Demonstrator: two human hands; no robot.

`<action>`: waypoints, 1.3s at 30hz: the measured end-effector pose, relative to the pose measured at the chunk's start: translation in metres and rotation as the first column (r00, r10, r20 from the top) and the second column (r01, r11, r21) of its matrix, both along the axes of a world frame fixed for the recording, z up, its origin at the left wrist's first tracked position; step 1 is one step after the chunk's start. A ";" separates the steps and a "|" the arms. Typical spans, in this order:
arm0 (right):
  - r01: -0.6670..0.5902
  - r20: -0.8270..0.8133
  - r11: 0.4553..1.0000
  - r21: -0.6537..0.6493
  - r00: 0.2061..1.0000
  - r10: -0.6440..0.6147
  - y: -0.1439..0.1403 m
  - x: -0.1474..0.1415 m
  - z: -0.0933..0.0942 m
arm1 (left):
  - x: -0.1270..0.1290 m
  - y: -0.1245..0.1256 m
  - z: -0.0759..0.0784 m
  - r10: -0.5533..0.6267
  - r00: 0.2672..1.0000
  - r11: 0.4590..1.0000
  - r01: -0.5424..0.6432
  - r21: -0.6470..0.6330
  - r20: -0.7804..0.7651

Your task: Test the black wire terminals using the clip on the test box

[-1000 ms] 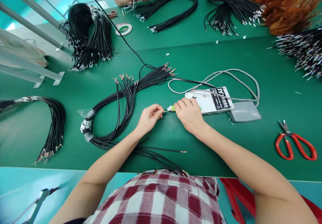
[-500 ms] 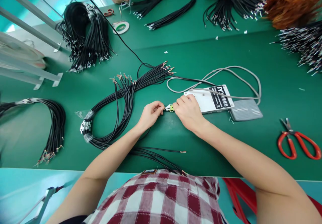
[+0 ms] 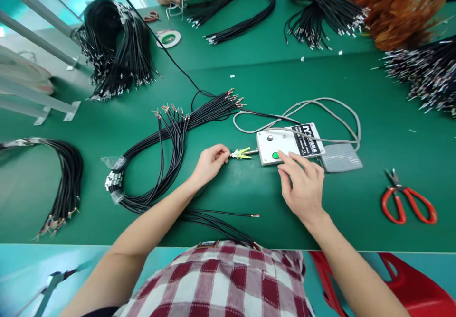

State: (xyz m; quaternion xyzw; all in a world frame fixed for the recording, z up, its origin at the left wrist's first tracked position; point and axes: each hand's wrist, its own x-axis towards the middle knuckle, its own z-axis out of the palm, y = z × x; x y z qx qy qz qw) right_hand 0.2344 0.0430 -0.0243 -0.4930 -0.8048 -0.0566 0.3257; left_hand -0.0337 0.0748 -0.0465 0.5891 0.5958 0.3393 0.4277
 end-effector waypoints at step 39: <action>-0.576 -0.781 0.548 -0.607 0.562 -0.274 -0.041 -0.045 -0.013 | 0.034 -0.090 0.049 -0.395 0.918 0.918 0.396 0.017 -0.038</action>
